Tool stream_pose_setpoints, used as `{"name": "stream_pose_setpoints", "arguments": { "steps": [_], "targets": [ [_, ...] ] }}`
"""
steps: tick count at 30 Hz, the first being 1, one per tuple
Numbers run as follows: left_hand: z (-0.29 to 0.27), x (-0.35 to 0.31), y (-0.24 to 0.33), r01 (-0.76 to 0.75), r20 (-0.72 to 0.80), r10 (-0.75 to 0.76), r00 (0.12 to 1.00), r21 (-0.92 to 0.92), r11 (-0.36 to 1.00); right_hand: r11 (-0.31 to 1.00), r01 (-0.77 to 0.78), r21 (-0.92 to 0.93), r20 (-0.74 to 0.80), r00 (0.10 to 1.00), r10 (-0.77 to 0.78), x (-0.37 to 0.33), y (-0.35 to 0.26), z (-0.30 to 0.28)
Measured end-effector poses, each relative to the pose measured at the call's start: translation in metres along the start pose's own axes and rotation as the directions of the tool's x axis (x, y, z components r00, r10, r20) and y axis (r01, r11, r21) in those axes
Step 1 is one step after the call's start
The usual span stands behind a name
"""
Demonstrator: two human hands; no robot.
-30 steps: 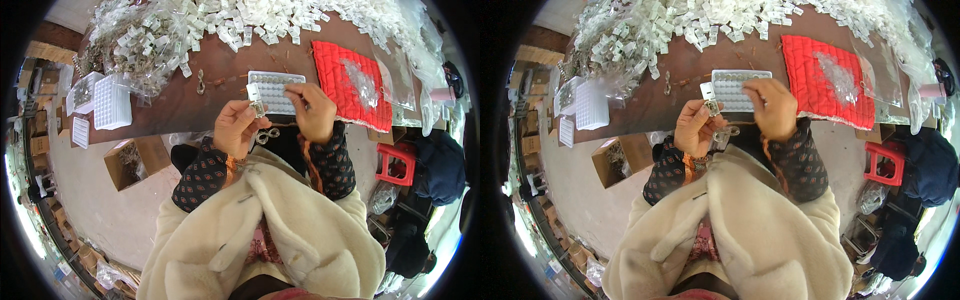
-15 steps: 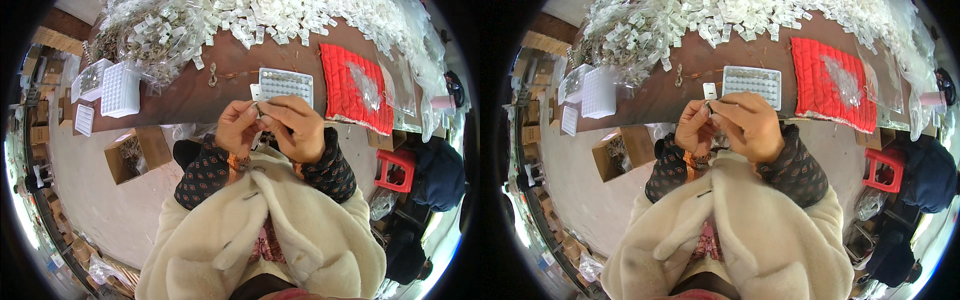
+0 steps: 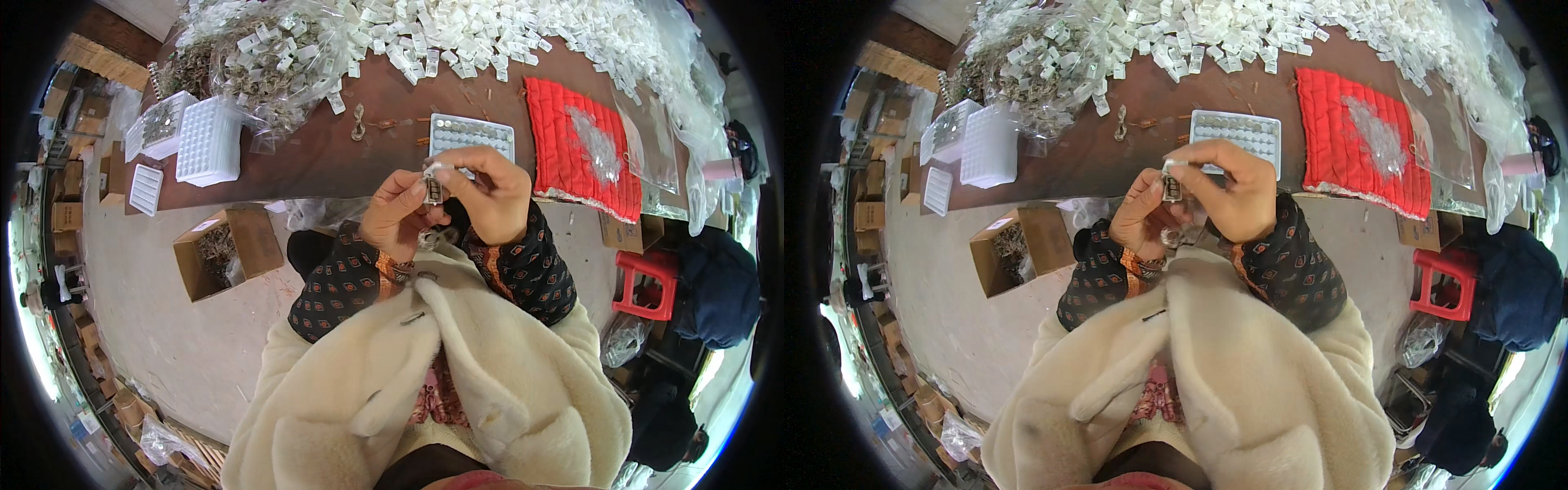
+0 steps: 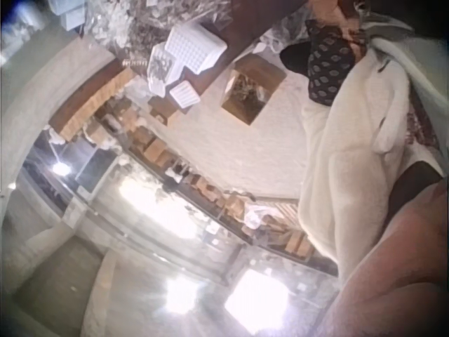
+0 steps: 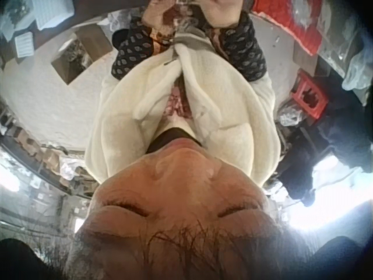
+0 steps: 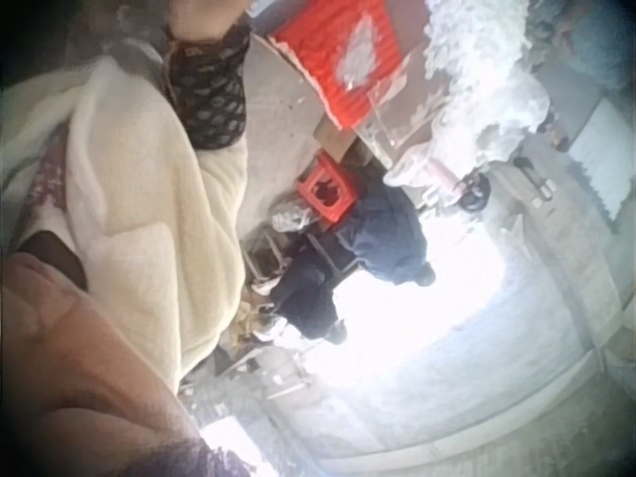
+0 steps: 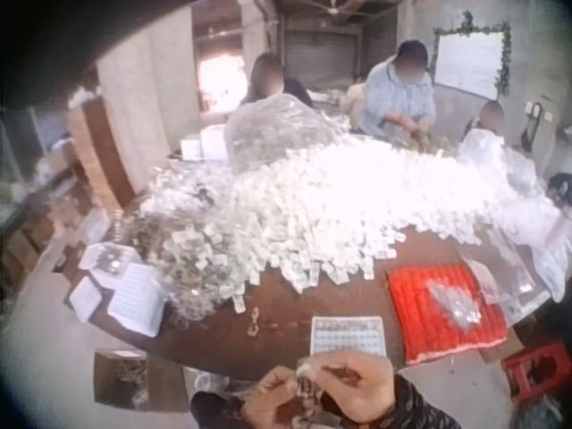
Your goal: The person assembles small electronic components by inserting parts into white plastic housings and sealing them with a lighter flame. They handle multiple units one at a time, placing finished items into a plastic bag.
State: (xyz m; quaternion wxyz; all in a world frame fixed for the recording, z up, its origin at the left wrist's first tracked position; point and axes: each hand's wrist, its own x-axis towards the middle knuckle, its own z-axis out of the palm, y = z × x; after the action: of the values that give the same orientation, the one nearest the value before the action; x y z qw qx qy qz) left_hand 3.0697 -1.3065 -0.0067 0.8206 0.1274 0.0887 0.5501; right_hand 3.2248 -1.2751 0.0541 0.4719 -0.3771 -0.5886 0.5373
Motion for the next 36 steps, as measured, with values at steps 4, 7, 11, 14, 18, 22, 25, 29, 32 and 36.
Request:
{"name": "stream_pose_setpoints", "arguments": {
  "steps": [4,7,11,14,18,22,25,29,32,36],
  "targets": [
    [0.004,-0.005,-0.001,0.012,-0.021,-0.012,1.0,-0.028,1.0,0.926,0.377,0.004,0.18,0.911,-0.371,0.001,0.003,-0.003],
    [0.009,-0.008,-0.003,-0.006,-0.084,0.017,0.996,0.128,0.992,0.863,0.49,-0.12,0.198,0.864,-0.463,0.002,0.004,-0.004],
    [0.015,-0.008,-0.004,0.036,-0.174,-0.023,0.985,0.074,0.997,0.811,0.543,-0.218,0.171,0.839,-0.516,0.0,0.003,0.001],
    [0.017,-0.008,-0.005,0.023,-0.122,-0.027,0.992,-0.031,0.999,0.799,0.555,-0.231,0.138,0.832,-0.538,0.0,0.003,0.005],
    [0.013,-0.006,-0.013,-0.03,-0.077,0.023,0.997,-0.08,0.996,0.822,0.549,-0.15,0.104,0.836,-0.539,-0.001,0.005,0.009],
    [-0.002,-0.007,-0.013,-0.011,0.004,0.011,1.0,0.071,0.997,0.709,0.622,-0.333,0.151,0.777,-0.611,-0.005,0.013,0.002],
    [-0.008,-0.002,-0.013,0.047,-0.192,-0.026,0.981,0.105,0.993,0.716,0.552,-0.427,0.172,0.827,-0.536,-0.016,0.02,-0.014],
    [-0.006,0.003,-0.017,-0.047,-0.193,0.072,0.979,0.133,0.99,0.725,0.257,-0.639,-0.004,0.941,-0.338,-0.029,0.033,-0.067],
    [-0.004,0.007,-0.011,-0.004,-0.157,0.024,0.987,0.13,0.992,0.623,-0.097,-0.776,-0.391,0.849,-0.355,-0.015,0.046,-0.139],
    [-0.006,0.012,-0.012,0.027,-0.126,-0.009,0.992,0.143,0.989,0.472,-0.276,-0.837,-0.474,0.797,-0.375,-0.002,0.065,-0.194]
  ]
}}
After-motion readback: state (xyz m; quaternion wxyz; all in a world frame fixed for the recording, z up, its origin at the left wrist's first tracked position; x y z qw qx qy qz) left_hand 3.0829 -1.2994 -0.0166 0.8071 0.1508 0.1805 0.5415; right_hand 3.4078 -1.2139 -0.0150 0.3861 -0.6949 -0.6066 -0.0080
